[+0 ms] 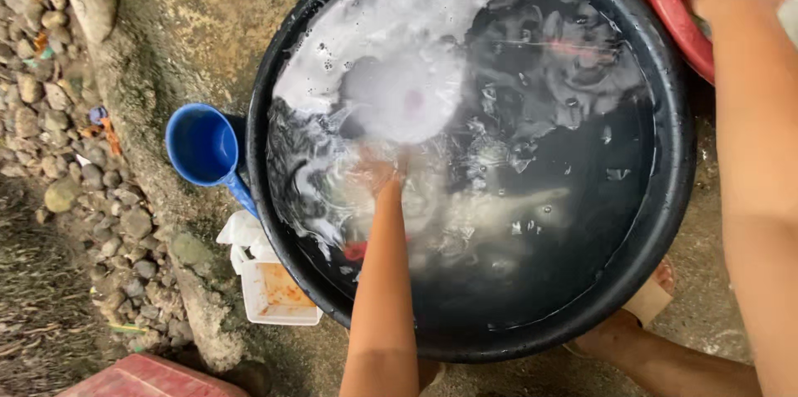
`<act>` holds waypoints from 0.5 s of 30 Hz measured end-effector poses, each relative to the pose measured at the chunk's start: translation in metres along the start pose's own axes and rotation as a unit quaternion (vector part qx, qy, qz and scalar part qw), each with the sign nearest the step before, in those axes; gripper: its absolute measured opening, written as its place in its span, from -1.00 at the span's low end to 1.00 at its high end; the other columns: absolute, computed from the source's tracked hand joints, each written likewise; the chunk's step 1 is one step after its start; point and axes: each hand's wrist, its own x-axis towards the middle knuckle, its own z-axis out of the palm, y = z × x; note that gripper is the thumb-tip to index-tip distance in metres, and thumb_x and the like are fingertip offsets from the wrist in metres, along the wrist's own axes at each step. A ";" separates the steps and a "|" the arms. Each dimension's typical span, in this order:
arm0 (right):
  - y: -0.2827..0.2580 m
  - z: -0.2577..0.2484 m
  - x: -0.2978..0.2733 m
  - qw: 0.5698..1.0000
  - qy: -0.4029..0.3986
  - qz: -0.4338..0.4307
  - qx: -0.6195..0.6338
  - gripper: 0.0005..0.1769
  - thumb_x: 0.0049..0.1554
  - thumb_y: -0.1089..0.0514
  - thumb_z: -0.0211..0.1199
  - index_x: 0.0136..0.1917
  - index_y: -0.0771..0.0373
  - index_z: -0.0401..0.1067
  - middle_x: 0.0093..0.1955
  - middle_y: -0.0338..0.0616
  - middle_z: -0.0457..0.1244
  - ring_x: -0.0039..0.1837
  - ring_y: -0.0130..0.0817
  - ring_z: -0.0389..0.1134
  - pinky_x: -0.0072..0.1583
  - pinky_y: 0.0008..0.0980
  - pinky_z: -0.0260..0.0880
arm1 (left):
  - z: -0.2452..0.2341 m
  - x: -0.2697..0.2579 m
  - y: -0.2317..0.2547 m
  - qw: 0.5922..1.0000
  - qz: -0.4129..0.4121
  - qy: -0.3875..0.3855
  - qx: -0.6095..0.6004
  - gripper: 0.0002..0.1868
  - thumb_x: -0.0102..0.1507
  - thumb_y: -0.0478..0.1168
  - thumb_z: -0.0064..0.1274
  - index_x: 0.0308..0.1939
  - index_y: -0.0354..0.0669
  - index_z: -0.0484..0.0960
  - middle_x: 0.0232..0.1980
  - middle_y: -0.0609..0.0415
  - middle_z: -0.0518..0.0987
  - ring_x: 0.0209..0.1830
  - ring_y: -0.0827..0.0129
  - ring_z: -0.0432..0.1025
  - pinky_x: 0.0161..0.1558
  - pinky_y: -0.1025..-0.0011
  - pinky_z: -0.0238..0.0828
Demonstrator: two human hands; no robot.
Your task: The person washes plates and cups in a basin of soapy water by hand, scrubbing them and then moving them into a second basin.
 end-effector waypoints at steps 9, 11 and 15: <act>-0.148 -0.057 -0.185 0.870 0.136 -0.108 0.462 -0.52 0.24 0.47 0.18 0.40 0.27 0.27 0.28 -0.13 0.19 0.15 -0.26 0.25 0.16 -0.28 0.29 | -0.026 -0.021 0.027 0.996 -0.083 -0.025 -0.018 -0.32 0.29 -0.11 0.00 0.49 -0.14 0.24 0.39 -0.29 0.38 0.42 -0.24 0.22 0.40 -0.12 0.03; -0.170 -0.028 -0.207 0.816 0.135 -0.235 0.510 -0.49 0.14 0.50 0.22 0.35 0.33 0.35 0.46 0.02 0.22 0.44 -0.07 0.29 0.43 -0.19 0.32 | -0.035 -0.033 0.022 0.994 -0.099 -0.045 -0.029 -0.31 0.28 -0.15 -0.01 0.49 -0.14 0.23 0.37 -0.31 0.39 0.40 -0.23 0.24 0.38 -0.10 0.07; -0.175 0.050 -0.268 0.870 0.027 -0.080 0.486 -0.53 0.16 0.33 0.23 0.35 0.25 0.40 0.29 0.01 0.33 0.33 -0.15 0.37 0.35 -0.29 0.32 | -0.057 -0.015 -0.035 0.979 -0.180 -0.088 -0.023 -0.30 0.25 -0.23 -0.04 0.50 -0.16 0.21 0.32 -0.35 0.41 0.36 -0.23 0.28 0.35 -0.07 0.15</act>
